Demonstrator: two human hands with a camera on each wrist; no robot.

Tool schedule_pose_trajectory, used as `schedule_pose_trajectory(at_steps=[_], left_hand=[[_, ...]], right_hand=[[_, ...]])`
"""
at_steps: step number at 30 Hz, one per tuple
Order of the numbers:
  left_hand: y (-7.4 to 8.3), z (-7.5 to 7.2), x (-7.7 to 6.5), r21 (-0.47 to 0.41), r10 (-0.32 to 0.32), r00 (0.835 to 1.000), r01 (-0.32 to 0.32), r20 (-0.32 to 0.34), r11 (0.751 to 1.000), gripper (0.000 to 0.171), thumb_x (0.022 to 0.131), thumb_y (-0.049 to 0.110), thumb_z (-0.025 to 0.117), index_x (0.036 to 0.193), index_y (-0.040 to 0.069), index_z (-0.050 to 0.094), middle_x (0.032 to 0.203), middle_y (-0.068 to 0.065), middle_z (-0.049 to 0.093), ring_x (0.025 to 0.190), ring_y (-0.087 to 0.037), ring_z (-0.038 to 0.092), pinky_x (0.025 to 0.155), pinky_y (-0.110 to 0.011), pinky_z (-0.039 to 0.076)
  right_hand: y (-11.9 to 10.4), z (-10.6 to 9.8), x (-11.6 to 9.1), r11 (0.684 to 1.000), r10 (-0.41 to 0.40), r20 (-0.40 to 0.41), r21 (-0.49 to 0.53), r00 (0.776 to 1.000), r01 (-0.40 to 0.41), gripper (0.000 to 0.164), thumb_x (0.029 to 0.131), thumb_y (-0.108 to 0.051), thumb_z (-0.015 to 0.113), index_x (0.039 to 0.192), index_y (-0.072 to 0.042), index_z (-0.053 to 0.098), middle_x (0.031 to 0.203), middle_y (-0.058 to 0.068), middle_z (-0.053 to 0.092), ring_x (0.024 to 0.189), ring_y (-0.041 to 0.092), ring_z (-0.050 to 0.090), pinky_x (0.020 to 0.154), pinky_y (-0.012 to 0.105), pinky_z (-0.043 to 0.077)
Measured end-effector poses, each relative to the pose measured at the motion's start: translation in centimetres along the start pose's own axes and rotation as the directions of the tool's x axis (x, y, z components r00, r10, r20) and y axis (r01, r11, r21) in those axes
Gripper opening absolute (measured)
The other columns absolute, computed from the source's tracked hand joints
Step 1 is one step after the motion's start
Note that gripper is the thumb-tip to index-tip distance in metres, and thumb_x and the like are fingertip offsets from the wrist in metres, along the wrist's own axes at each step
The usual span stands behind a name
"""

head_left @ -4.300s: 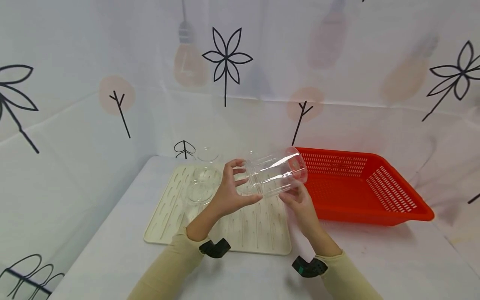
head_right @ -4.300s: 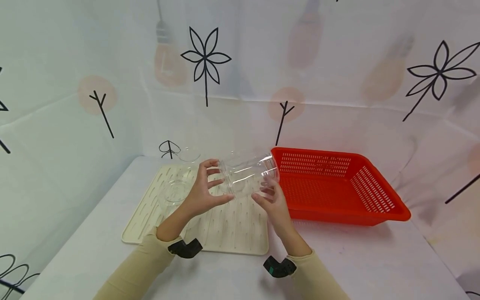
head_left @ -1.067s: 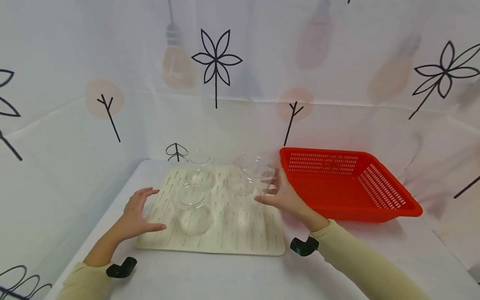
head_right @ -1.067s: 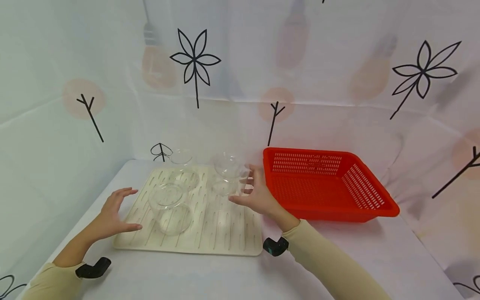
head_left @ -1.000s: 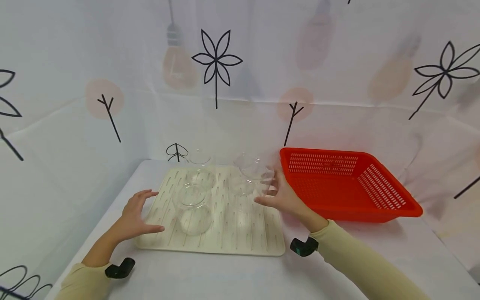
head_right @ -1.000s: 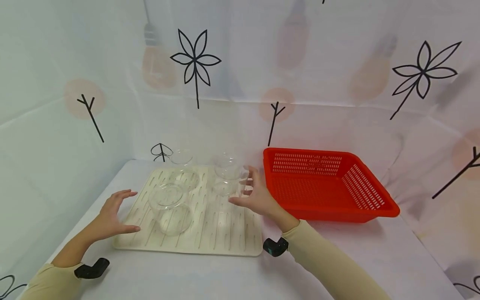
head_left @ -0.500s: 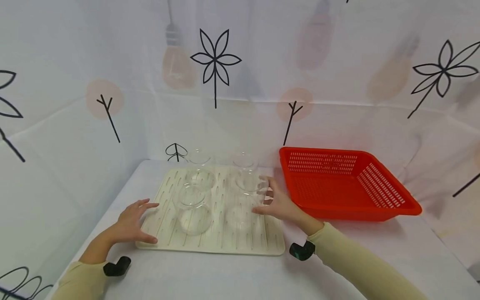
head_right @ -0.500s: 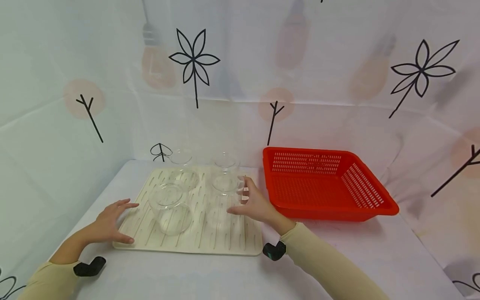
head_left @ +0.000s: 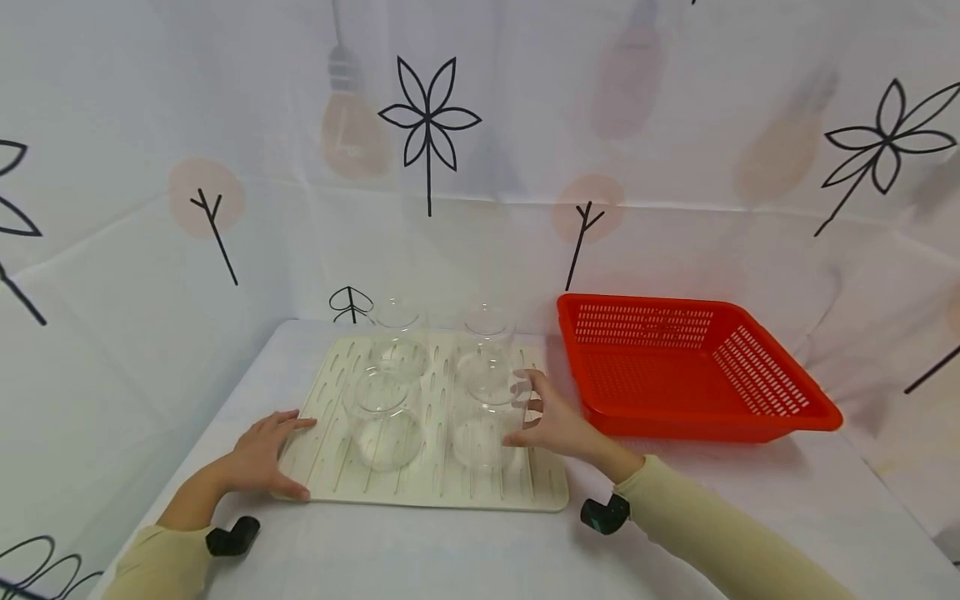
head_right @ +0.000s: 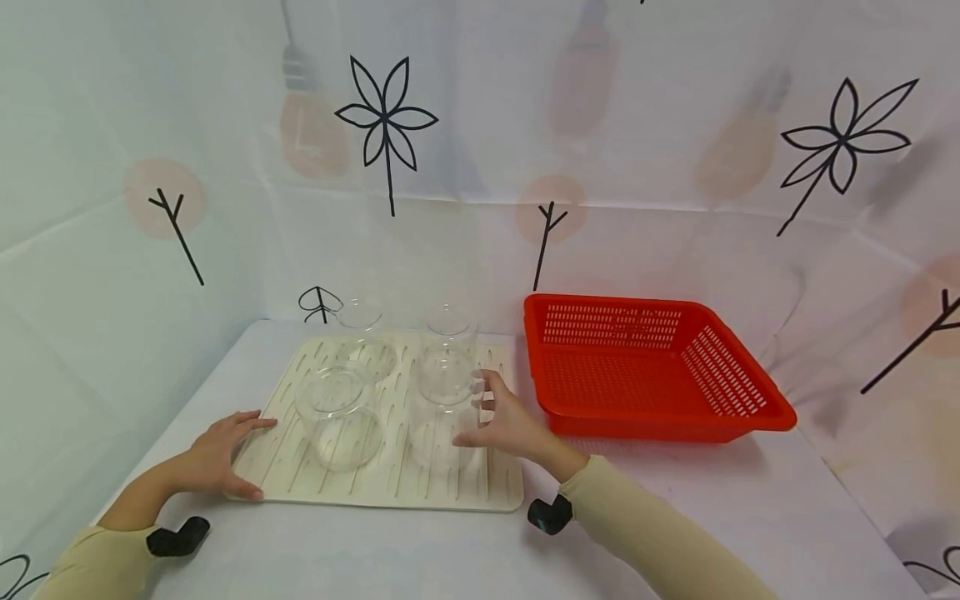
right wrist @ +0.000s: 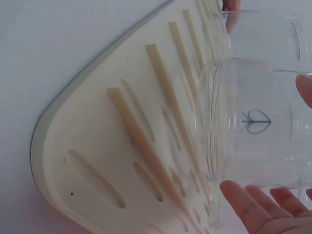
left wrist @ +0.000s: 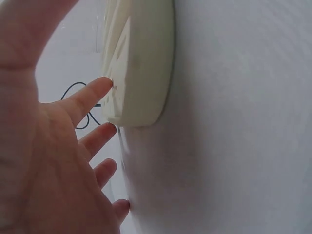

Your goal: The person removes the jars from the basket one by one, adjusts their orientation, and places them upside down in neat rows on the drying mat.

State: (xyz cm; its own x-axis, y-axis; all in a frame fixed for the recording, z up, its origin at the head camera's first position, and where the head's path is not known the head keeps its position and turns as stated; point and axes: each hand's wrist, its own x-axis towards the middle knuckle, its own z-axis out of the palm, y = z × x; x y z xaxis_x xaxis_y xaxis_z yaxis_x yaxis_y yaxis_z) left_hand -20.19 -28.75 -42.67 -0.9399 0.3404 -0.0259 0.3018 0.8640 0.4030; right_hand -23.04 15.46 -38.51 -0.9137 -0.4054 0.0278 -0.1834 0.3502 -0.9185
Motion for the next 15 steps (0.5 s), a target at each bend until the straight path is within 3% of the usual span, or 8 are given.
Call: schedule_pose_trajectory(at_steps=[6,15], left_hand=[[-0.2,0.0,0.0,-0.008,-0.017,0.999,0.017,0.03,1.0,0.106,0.051,0.06,0.082,0.134,0.005,0.045,0.137,-0.028,0.033,0.122,-0.052,0.027,0.092,-0.068,0.026],[-1.1,0.0,-0.2,-0.05,0.029,1.0,-0.029,0.011,0.998,0.103,0.052,0.055,0.084,0.133,0.003,0.045,0.139,-0.028,0.033,0.123,-0.054,0.024,0.094,-0.068,0.021]], right_hand=[[0.5,0.5,0.2,1.0,-0.026,0.019,-0.011,0.999,0.026,0.086,0.068,-0.006,0.083,0.134,-0.011,0.028,0.13,0.023,0.039,0.112,0.039,0.049,0.08,0.039,0.052],[0.8,1.0,0.3,0.998,0.042,-0.011,-0.05,0.999,-0.043,0.091,0.067,-0.012,0.084,0.136,-0.015,0.026,0.133,0.019,0.04,0.113,0.035,0.049,0.082,0.041,0.051]])
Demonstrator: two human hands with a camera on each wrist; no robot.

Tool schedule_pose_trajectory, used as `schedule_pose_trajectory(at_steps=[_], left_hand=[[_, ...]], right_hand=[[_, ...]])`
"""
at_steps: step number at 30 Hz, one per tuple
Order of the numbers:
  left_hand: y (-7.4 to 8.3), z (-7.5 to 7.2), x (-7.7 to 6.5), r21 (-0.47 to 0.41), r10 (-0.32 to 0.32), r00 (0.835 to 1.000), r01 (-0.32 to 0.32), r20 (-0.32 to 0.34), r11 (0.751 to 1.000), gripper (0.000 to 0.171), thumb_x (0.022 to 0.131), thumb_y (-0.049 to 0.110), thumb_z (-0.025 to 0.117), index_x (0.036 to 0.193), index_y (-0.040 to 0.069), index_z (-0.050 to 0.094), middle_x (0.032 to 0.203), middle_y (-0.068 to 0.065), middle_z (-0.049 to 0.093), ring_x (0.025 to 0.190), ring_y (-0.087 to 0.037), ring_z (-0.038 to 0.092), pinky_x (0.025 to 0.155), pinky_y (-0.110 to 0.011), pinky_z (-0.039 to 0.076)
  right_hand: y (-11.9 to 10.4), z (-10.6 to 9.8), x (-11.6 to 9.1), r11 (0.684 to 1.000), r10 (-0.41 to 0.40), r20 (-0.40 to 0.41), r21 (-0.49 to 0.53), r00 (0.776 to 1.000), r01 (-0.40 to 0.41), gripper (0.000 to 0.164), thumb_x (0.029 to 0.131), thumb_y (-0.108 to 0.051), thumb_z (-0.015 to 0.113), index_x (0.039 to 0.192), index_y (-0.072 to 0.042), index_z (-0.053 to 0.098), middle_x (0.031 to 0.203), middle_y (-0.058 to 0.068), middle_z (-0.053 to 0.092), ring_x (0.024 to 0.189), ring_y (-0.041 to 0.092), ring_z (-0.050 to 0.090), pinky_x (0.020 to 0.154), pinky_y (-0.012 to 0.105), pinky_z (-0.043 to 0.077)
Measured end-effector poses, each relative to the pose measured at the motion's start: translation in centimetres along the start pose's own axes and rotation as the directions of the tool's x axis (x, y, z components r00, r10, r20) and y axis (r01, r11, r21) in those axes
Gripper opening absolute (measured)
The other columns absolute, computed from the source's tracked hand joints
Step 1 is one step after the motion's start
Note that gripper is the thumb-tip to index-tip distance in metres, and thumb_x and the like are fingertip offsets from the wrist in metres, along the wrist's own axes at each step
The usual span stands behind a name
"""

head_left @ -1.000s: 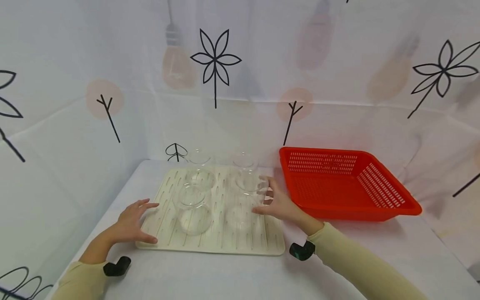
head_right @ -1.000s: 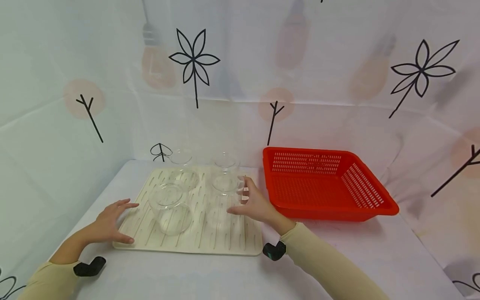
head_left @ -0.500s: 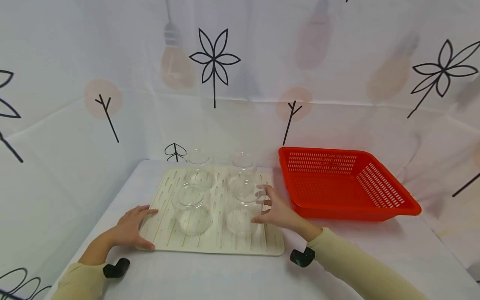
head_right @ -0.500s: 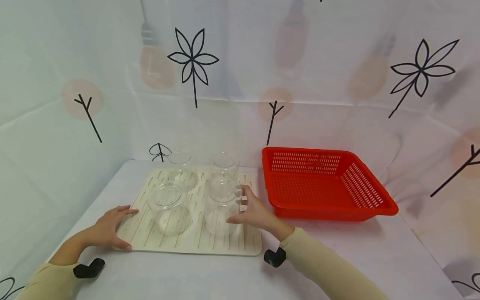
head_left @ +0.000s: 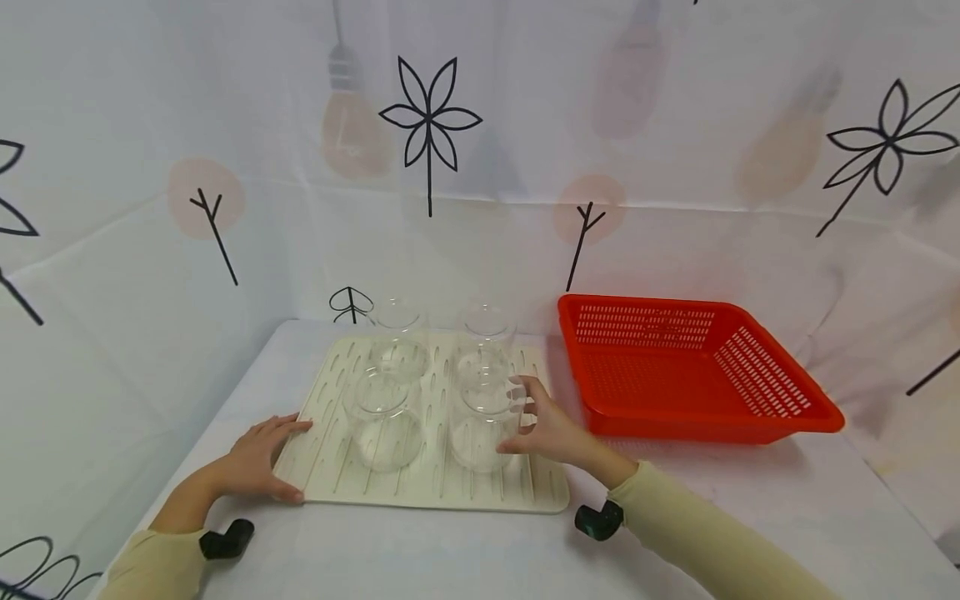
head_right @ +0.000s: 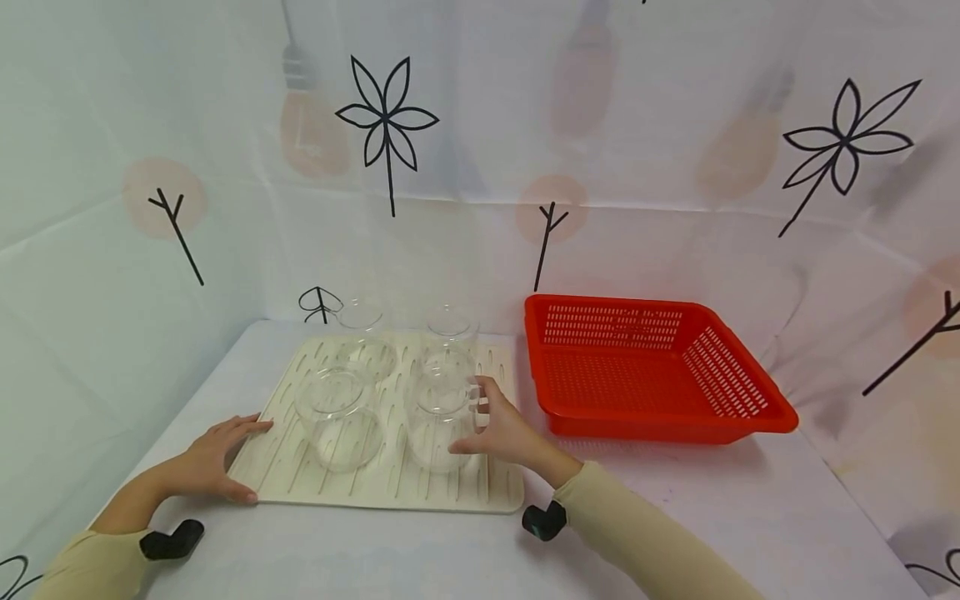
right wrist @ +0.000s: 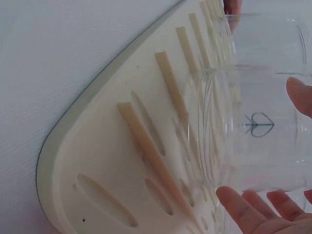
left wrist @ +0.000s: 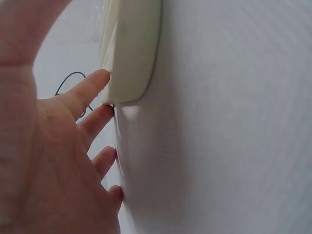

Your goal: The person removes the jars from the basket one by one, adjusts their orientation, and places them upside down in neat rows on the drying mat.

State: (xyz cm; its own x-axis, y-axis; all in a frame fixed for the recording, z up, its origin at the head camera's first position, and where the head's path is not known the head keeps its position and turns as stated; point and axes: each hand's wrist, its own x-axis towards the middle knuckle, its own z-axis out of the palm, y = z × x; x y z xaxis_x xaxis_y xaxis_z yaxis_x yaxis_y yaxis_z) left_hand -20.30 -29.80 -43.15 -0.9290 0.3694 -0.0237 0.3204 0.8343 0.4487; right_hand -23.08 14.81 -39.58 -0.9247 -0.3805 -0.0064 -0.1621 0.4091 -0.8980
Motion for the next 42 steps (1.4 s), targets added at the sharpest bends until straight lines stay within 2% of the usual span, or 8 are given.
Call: schedule_pose_trajectory(at_steps=[4,10,18,22,28,36,42], left_hand=[[-0.3,0.0,-0.1,-0.007,0.021,1.0,-0.021,-0.015,1.0,0.1,0.054,0.053,0.084,0.133,0.004,0.046,0.139,-0.028,0.034,0.123,-0.053,0.025,0.093,-0.068,0.022],[-0.4,0.0,-0.1,-0.016,0.036,0.999,-0.036,-0.022,0.999,0.098,0.054,0.051,0.084,0.132,0.004,0.046,0.139,-0.028,0.034,0.122,-0.054,0.025,0.092,-0.069,0.022],[-0.2,0.0,-0.1,-0.024,0.017,1.0,-0.018,-0.014,1.0,0.101,0.054,0.055,0.083,0.132,0.004,0.046,0.14,-0.028,0.033,0.123,-0.053,0.024,0.093,-0.069,0.021],[0.1,-0.3,-0.1,-0.015,0.012,1.0,-0.012,0.0,1.0,0.1,0.054,0.052,0.084,0.133,0.003,0.046,0.139,-0.029,0.033,0.124,-0.055,0.023,0.093,-0.07,0.02],[0.1,-0.1,-0.2,-0.02,-0.021,1.0,0.021,0.011,1.0,0.103,0.053,0.055,0.083,0.134,0.004,0.045,0.141,-0.028,0.032,0.125,-0.054,0.021,0.095,-0.069,0.019],[-0.1,0.0,-0.2,-0.033,-0.012,1.0,0.012,0.003,0.999,0.102,0.053,0.053,0.084,0.133,0.003,0.045,0.14,-0.029,0.032,0.124,-0.055,0.021,0.095,-0.07,0.018],[-0.1,0.0,-0.1,-0.024,-0.003,1.0,0.003,-0.005,1.0,0.101,0.053,0.052,0.084,0.133,0.003,0.045,0.139,-0.03,0.033,0.124,-0.055,0.022,0.094,-0.07,0.018]], right_hand=[[-0.1,0.1,0.0,1.0,0.012,-0.012,-0.007,1.0,-0.012,0.093,0.067,-0.011,0.084,0.139,-0.012,0.024,0.132,0.018,0.04,0.114,0.034,0.048,0.082,0.042,0.051],[-0.2,0.2,0.1,0.999,0.028,-0.022,-0.022,0.999,-0.029,0.094,0.067,-0.011,0.084,0.139,-0.015,0.024,0.131,0.013,0.042,0.113,0.031,0.048,0.085,0.043,0.05],[-0.7,-0.3,-0.5,0.998,0.051,-0.02,-0.033,0.998,-0.052,0.097,0.067,-0.012,0.084,0.141,-0.015,0.022,0.132,0.015,0.038,0.116,0.034,0.045,0.089,0.045,0.047],[-1.3,-1.0,-1.0,0.999,0.018,-0.02,-0.036,1.0,-0.019,0.095,0.068,-0.015,0.084,0.141,-0.016,0.022,0.133,0.017,0.036,0.117,0.035,0.044,0.091,0.047,0.045],[-2.2,-2.4,-1.4,0.998,-0.056,-0.017,-0.013,0.998,0.056,0.094,0.07,-0.017,0.082,0.141,-0.01,0.021,0.133,0.022,0.037,0.119,0.042,0.042,0.094,0.054,0.04],[-3.0,-4.3,-2.1,0.996,-0.072,-0.096,-0.057,0.993,0.066,0.091,0.071,-0.019,0.082,0.14,-0.009,0.023,0.131,0.02,0.041,0.117,0.038,0.047,0.091,0.048,0.044],[-3.1,-5.7,-2.5,0.995,-0.076,-0.144,-0.071,0.987,0.066,0.087,0.073,-0.018,0.08,0.139,-0.01,0.024,0.132,0.019,0.039,0.118,0.037,0.045,0.092,0.049,0.043]])
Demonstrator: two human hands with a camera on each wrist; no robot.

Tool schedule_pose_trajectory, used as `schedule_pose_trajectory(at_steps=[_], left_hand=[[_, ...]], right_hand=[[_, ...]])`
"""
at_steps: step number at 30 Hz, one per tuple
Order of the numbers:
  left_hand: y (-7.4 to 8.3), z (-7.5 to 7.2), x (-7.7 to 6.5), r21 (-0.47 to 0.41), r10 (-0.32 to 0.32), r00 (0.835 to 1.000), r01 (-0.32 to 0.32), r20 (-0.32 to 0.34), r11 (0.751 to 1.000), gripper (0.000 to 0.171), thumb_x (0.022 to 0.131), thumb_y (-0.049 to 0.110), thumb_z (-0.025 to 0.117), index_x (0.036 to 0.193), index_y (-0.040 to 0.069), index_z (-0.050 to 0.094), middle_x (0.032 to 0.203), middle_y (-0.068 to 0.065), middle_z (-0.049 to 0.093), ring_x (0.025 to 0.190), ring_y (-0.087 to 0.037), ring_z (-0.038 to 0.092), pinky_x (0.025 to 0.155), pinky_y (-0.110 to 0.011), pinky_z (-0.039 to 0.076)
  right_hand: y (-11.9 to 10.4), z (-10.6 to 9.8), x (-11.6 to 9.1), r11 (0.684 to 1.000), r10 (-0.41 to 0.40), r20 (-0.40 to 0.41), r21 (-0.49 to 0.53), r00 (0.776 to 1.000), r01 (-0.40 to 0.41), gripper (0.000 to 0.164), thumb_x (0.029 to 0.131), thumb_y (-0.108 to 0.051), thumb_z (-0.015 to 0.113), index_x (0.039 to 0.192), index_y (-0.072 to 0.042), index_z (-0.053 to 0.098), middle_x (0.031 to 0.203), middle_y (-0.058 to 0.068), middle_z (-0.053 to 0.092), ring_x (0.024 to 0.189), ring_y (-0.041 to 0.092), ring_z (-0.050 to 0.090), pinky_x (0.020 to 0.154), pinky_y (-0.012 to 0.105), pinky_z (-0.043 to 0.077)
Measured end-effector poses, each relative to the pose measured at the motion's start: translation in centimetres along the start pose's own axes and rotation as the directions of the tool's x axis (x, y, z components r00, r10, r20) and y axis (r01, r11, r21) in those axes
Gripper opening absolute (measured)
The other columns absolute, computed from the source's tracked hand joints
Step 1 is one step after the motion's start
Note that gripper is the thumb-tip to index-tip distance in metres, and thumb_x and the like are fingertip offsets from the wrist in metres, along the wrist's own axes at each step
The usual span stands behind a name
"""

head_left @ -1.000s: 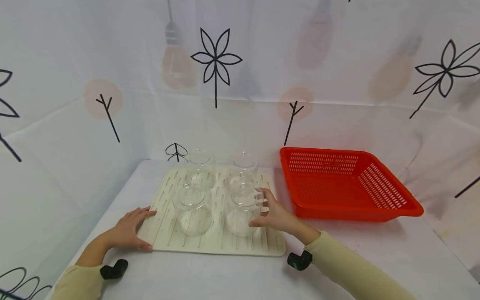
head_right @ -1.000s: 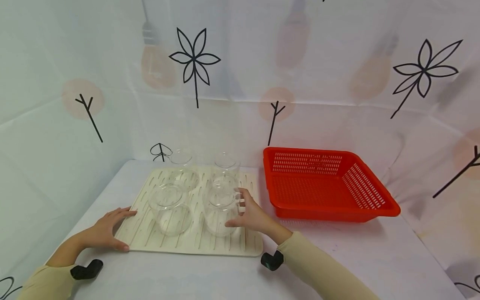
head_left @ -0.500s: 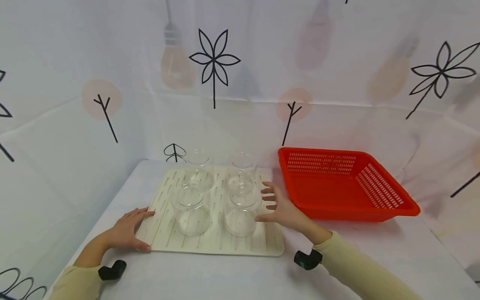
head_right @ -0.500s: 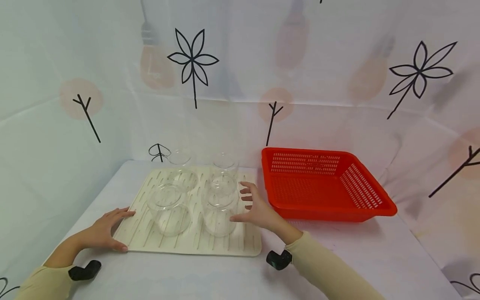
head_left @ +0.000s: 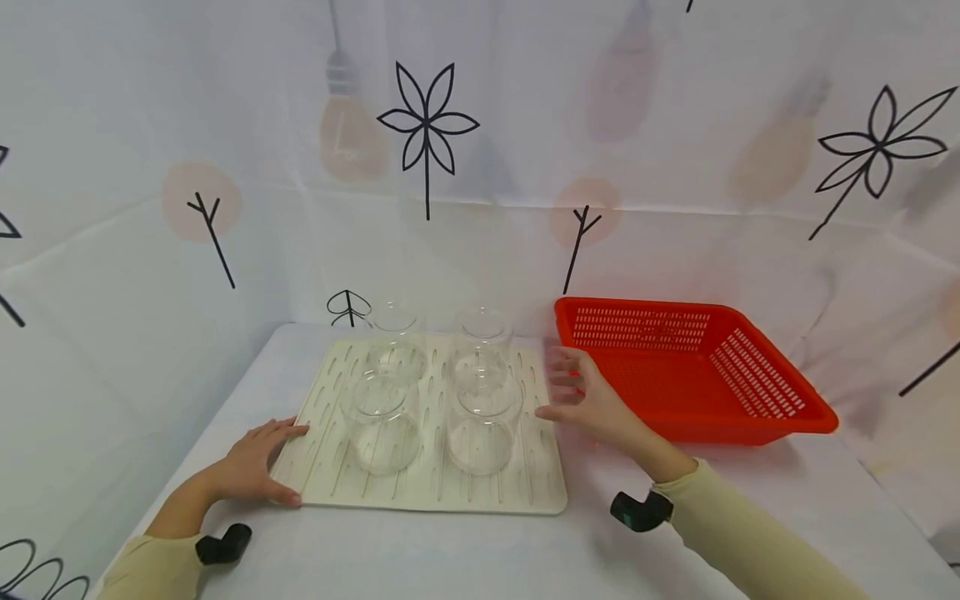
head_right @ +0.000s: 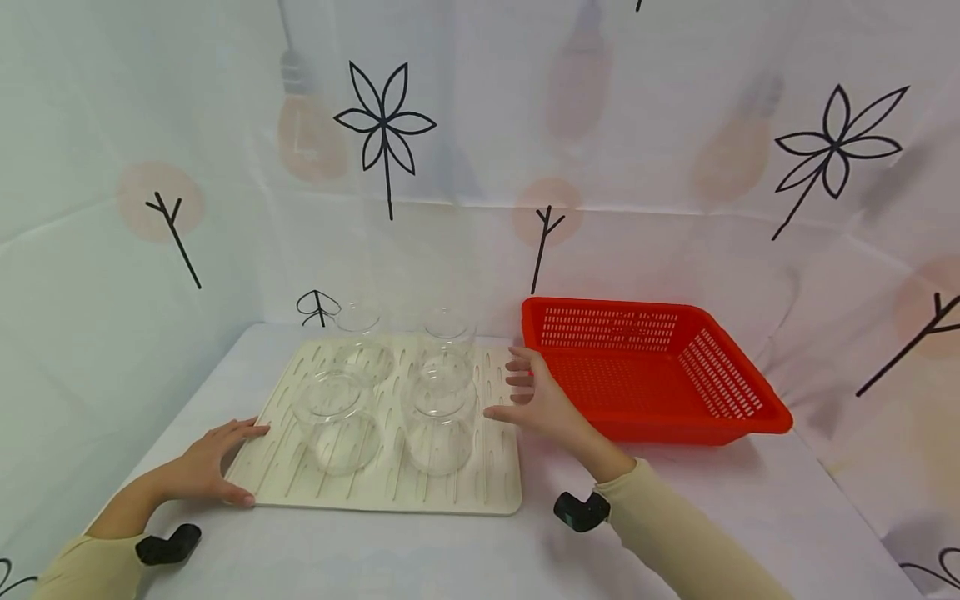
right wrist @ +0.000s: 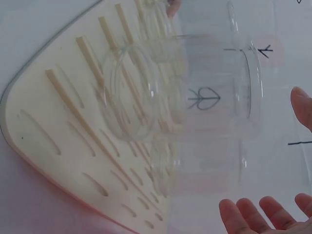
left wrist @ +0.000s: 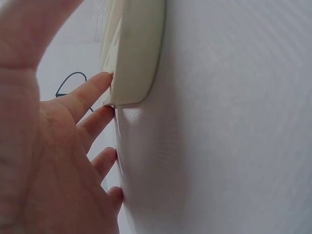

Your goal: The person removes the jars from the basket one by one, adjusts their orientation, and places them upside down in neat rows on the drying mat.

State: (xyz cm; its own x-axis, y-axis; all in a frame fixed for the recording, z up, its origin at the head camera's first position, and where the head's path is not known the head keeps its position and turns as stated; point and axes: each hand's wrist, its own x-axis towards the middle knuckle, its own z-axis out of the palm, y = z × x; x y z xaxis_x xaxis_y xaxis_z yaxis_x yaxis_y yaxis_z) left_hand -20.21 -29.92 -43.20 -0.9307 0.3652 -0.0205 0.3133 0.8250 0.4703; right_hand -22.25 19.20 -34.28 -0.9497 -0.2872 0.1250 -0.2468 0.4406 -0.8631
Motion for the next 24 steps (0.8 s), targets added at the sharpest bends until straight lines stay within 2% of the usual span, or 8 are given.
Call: schedule_pose_trajectory(at_steps=[8,13,17,20,22,24], left_hand=[[0.1,0.0,-0.1,0.011,0.009,1.0,-0.009,0.007,1.0,0.101,0.055,0.05,0.083,0.134,0.001,0.044,0.138,-0.03,0.034,0.124,-0.055,0.024,0.094,-0.069,0.02],[0.3,-0.2,-0.1,-0.008,0.006,1.0,-0.006,0.013,1.0,0.106,0.057,0.049,0.084,0.134,-0.007,0.037,0.135,-0.032,0.038,0.122,-0.053,0.03,0.096,-0.065,0.025],[0.9,-0.8,-0.1,-0.014,-0.03,0.999,0.03,0.032,0.999,0.102,0.065,0.046,0.081,0.133,-0.013,0.034,0.132,-0.035,0.038,0.12,-0.052,0.033,0.095,-0.063,0.03],[1.4,-1.5,0.1,0.011,-0.073,0.997,0.073,-0.005,0.997,0.097,0.07,0.045,0.077,0.133,-0.014,0.033,0.131,-0.036,0.038,0.119,-0.053,0.034,0.093,-0.063,0.031],[1.9,-2.2,0.3,0.03,-0.106,0.993,0.107,-0.05,0.994,0.094,0.072,0.045,0.076,0.133,-0.013,0.034,0.131,-0.037,0.037,0.118,-0.053,0.034,0.092,-0.063,0.033],[2.3,-2.9,0.6,0.049,-0.112,0.988,0.118,-0.11,0.992,0.09,0.074,0.043,0.075,0.133,-0.012,0.036,0.131,-0.036,0.038,0.117,-0.052,0.035,0.09,-0.064,0.034]], right_hand=[[-0.6,-2.1,-0.1,0.999,0.025,-0.072,-0.029,0.997,-0.027,0.081,0.078,-0.017,0.076,0.14,-0.008,0.025,0.132,0.02,0.039,0.118,0.04,0.044,0.089,0.049,0.045],[-0.8,-3.7,-0.3,0.998,0.046,-0.102,-0.035,0.994,-0.05,0.079,0.081,-0.022,0.073,0.141,-0.009,0.024,0.134,0.018,0.038,0.12,0.038,0.043,0.09,0.049,0.045],[-0.8,-5.1,-0.7,0.996,0.063,-0.111,-0.055,0.992,-0.069,0.081,0.083,-0.03,0.071,0.143,-0.009,0.021,0.136,0.019,0.036,0.122,0.039,0.04,0.09,0.054,0.043],[-0.9,-6.3,-0.9,0.991,0.088,-0.119,-0.085,0.989,-0.099,0.082,0.084,-0.035,0.069,0.144,-0.01,0.02,0.138,0.019,0.034,0.124,0.04,0.037,0.091,0.056,0.042],[-0.8,-7.0,-1.0,0.987,0.105,-0.122,-0.107,0.987,-0.118,0.083,0.084,-0.038,0.068,0.145,-0.01,0.02,0.139,0.019,0.033,0.125,0.04,0.034,0.091,0.057,0.041],[-0.8,-7.8,-1.1,0.983,0.12,-0.127,-0.127,0.985,-0.136,0.083,0.084,-0.041,0.067,0.145,-0.011,0.019,0.14,0.019,0.031,0.126,0.041,0.032,0.09,0.058,0.04]])
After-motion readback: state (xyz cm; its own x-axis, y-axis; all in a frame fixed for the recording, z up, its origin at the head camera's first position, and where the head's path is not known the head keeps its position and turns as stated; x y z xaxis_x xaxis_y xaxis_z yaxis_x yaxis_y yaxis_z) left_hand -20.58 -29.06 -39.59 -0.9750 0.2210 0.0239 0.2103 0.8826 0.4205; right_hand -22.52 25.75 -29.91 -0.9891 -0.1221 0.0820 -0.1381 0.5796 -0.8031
